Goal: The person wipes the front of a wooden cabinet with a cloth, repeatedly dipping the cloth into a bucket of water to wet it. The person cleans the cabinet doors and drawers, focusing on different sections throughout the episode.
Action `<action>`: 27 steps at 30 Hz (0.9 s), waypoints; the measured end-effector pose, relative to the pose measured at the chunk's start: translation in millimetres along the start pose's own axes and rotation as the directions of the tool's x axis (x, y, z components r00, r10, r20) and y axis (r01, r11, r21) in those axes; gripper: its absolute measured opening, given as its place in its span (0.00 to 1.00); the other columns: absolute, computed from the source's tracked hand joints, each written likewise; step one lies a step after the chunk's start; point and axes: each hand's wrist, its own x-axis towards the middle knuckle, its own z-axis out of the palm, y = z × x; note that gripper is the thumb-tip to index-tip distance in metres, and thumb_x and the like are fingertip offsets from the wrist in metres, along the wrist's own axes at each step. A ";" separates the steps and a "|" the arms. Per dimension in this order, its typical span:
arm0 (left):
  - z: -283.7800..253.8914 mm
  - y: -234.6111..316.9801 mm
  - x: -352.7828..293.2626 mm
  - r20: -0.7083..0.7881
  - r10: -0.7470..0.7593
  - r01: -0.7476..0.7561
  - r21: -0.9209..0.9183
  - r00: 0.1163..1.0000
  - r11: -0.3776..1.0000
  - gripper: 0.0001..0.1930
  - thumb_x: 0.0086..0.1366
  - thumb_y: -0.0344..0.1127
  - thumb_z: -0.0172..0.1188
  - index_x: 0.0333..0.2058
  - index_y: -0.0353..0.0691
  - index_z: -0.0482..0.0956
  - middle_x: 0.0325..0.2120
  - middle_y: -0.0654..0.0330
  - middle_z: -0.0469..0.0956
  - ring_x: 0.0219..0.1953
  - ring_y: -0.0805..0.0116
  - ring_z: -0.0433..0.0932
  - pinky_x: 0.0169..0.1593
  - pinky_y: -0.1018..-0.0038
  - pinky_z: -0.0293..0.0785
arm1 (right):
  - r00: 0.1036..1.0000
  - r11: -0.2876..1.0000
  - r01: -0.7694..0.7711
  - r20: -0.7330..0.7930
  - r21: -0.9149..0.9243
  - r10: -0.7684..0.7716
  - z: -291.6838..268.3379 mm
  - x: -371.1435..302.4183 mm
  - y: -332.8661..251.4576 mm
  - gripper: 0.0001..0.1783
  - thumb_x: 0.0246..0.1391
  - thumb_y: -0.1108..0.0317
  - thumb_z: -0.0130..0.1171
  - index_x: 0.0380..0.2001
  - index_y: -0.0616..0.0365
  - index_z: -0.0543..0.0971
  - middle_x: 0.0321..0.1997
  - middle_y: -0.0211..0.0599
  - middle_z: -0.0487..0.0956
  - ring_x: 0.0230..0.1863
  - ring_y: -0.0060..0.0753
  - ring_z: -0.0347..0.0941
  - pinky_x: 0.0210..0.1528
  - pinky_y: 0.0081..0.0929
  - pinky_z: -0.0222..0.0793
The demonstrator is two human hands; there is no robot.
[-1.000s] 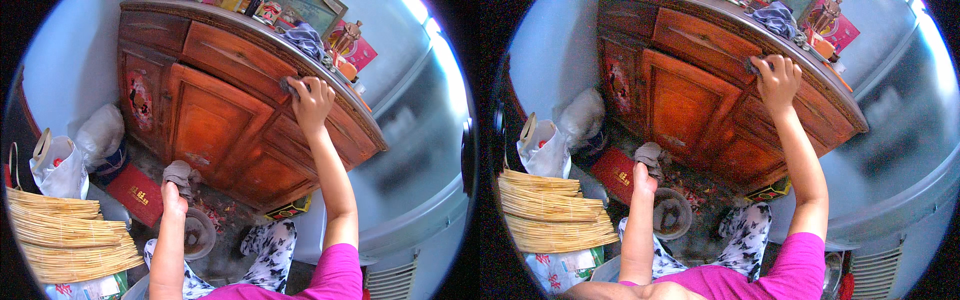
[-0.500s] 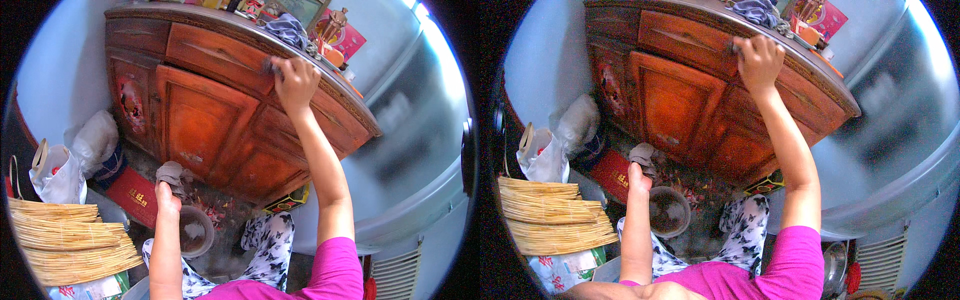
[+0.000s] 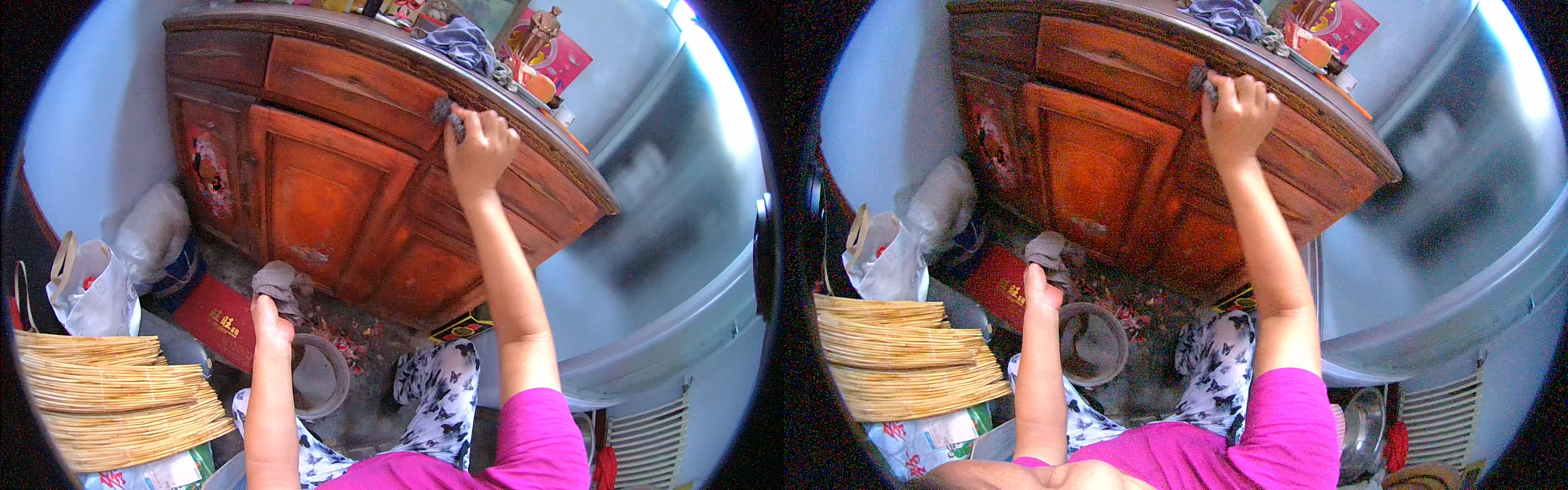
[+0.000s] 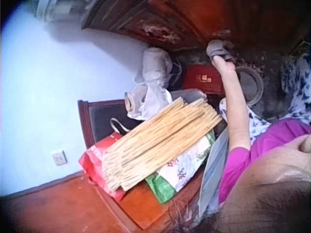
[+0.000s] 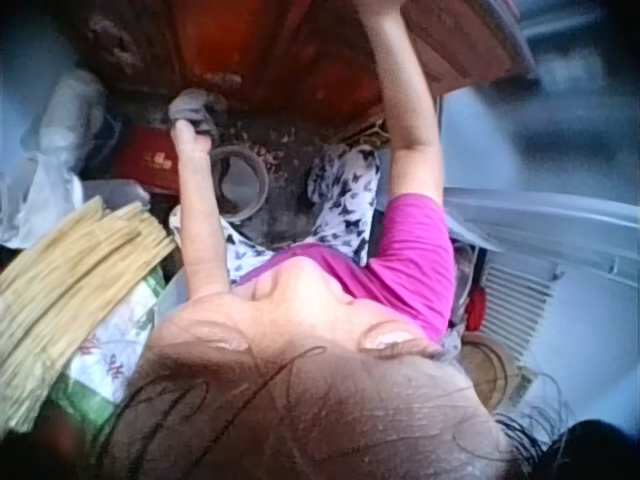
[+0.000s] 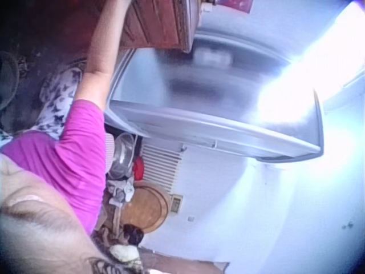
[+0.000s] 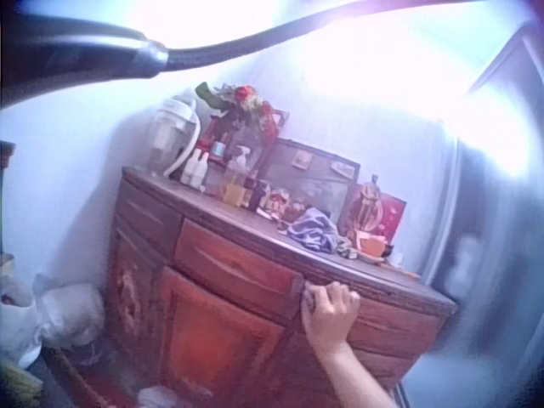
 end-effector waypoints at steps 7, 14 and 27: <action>-11.0 -13.3 13.6 -0.034 -0.026 0.024 -0.044 0.999 0.999 0.14 0.73 0.35 0.53 0.52 0.39 0.81 0.47 0.56 0.84 0.48 0.58 0.83 0.53 0.59 0.82 | 0.999 0.998 -0.040 0.022 0.052 0.039 2.7 -15.8 -6.9 0.12 0.47 0.60 0.73 0.35 0.44 0.82 0.33 0.30 0.75 0.41 0.39 0.74 0.45 0.42 0.61; -10.3 -17.7 17.5 0.012 -0.035 0.035 -0.034 0.999 0.999 0.15 0.73 0.35 0.54 0.52 0.38 0.81 0.47 0.56 0.84 0.48 0.58 0.83 0.52 0.59 0.82 | 0.986 0.989 -0.146 0.092 0.031 0.143 8.2 -35.9 -15.3 0.12 0.47 0.60 0.74 0.34 0.46 0.82 0.33 0.33 0.76 0.41 0.42 0.76 0.42 0.43 0.63; -10.9 -23.4 20.3 0.011 -0.054 0.054 0.002 0.998 0.999 0.16 0.75 0.37 0.49 0.52 0.39 0.82 0.49 0.57 0.85 0.52 0.59 0.82 0.58 0.60 0.79 | 0.979 0.978 -0.174 0.128 0.113 0.160 7.4 -45.8 -20.5 0.11 0.46 0.62 0.74 0.32 0.48 0.81 0.32 0.34 0.77 0.39 0.44 0.76 0.42 0.46 0.65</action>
